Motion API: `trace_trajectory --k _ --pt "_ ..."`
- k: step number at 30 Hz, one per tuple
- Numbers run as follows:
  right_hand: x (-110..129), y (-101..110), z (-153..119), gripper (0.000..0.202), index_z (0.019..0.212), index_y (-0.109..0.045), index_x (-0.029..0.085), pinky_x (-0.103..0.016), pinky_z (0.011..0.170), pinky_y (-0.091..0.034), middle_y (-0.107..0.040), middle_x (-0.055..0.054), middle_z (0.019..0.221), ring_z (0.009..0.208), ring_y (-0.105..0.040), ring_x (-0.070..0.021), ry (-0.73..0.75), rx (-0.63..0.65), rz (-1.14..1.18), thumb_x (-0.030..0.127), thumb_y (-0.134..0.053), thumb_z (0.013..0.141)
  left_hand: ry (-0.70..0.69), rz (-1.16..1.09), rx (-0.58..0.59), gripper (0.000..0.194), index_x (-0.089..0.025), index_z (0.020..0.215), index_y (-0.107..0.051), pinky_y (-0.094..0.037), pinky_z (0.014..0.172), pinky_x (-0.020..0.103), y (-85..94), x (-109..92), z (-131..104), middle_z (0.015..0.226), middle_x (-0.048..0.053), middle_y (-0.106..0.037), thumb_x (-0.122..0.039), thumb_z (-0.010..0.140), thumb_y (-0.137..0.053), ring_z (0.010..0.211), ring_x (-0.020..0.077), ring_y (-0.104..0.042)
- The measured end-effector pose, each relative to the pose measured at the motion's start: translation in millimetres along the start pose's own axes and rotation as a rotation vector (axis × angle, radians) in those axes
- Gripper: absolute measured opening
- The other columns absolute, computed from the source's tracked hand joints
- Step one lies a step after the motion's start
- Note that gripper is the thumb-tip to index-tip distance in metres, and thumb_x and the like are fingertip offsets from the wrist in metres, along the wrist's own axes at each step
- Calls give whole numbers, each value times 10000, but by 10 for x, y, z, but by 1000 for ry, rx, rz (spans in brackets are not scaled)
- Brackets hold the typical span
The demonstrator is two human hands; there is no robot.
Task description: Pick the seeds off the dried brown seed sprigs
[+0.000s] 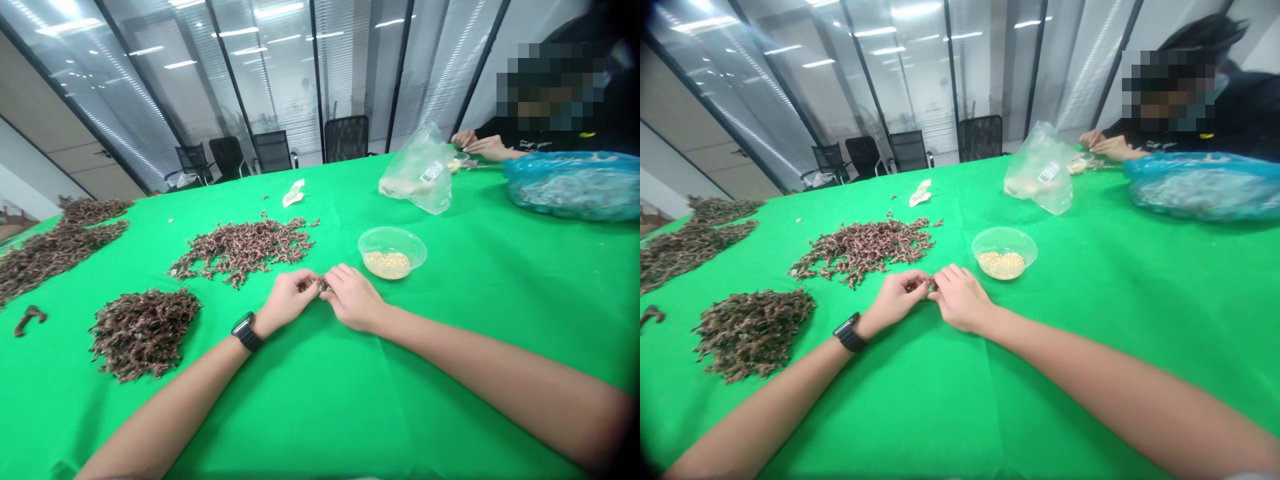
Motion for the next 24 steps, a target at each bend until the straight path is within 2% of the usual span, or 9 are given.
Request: trace_trajectory --k 5,9,13,16,24 --pt "-7 -6 7 129 954 -586 162 -394 790 -361 -625 -112 965 930 -488 -269 -11 -5 -16 277 -532 976 -88 97 22 210 -163 743 -578 -297 581 223 -7 -29 -16 630 -38 -499 -272 909 -512 595 103 -398" --pt "2 1 8 110 945 -584 164 -394 784 -363 -628 -112 969 913 -487 -263 4 -2 -13 255 -528 972 -35 15 84 285 -167 666 -495 -296 589 226 -22 -24 -1 616 -43 -444 -290 920 -463 603 105 -377" --pt "7 1 2 98 932 -576 168 -390 790 -367 -623 -108 960 910 -485 -259 15 -4 6 247 -532 968 61 -173 128 262 -170 649 -481 -289 561 219 -36 24 21 586 -55 -419 -286 884 -486 558 92 -350" --pt "7 1 -3 97 930 -573 167 -388 798 -371 -620 -105 954 908 -486 -254 26 3 32 243 -529 969 83 -234 143 250 -170 639 -477 -273 545 214 -46 57 27 564 -65 -401 -275 866 -500 530 83 -321" --pt "6 -7 -12 111 887 -561 172 -381 805 -387 -615 -93 917 871 -483 -238 30 -2 155 225 -510 971 17 -104 135 299 -163 627 -460 -258 559 220 -44 80 20 582 -59 -379 -304 887 -502 567 85 -324"
Point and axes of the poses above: each hand's wrist, its own z-axis towards the middle knuckle, its own y-axis out of the back of the hand, x = y × z, the point moved 2 cm from there along z, towards the middle knuckle
